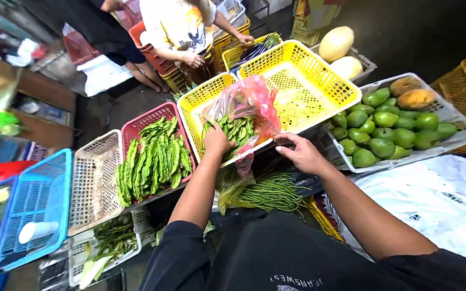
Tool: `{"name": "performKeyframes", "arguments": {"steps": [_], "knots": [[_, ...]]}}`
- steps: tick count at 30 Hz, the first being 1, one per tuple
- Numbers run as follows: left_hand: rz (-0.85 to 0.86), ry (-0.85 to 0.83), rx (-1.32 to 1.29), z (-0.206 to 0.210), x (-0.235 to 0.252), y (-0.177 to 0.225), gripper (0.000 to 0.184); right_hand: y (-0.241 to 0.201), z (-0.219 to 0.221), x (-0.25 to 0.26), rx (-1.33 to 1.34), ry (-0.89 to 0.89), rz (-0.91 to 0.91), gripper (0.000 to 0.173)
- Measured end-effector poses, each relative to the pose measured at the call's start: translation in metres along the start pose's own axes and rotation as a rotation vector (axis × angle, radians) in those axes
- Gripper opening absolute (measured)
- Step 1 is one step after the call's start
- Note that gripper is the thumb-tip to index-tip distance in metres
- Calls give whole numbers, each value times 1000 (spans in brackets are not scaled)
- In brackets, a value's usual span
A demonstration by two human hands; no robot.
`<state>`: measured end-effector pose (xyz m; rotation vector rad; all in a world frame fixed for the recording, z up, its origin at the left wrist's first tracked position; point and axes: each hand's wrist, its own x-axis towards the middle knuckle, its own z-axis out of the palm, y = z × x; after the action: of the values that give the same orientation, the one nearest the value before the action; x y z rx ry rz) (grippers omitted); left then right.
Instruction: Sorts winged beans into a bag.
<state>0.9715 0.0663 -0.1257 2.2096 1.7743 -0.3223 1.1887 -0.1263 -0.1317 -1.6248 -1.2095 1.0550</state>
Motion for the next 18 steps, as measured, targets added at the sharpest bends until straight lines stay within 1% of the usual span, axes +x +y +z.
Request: {"name": "performKeyframes", "arguments": {"steps": [3, 6, 8, 10, 12, 13, 15, 18], "knots": [[-75, -38, 9, 13, 7, -2, 124, -5, 1, 11, 13, -56, -33, 33], [-88, -28, -5, 13, 6, 5, 114, -24, 11, 27, 12, -142, -107, 33], [-97, -23, -33, 13, 1, 4, 113, -37, 25, 44, 30, -208, -148, 35], [-119, -42, -57, 16, -4, 2, 120, -48, 41, 66, 44, -288, -77, 42], [-134, -70, -52, 20, -2, 1, 123, -53, 57, 89, 32, -341, 63, 52], [-130, -78, -47, 21, -1, 0, 121, -52, 65, 101, 17, -343, 114, 57], [-80, -85, -36, 19, -1, -2, 108, -50, 75, 126, -23, -307, 184, 64], [42, -108, 10, -1, 0, -11, 88, -47, 76, 157, -50, -174, 153, 62]]}}
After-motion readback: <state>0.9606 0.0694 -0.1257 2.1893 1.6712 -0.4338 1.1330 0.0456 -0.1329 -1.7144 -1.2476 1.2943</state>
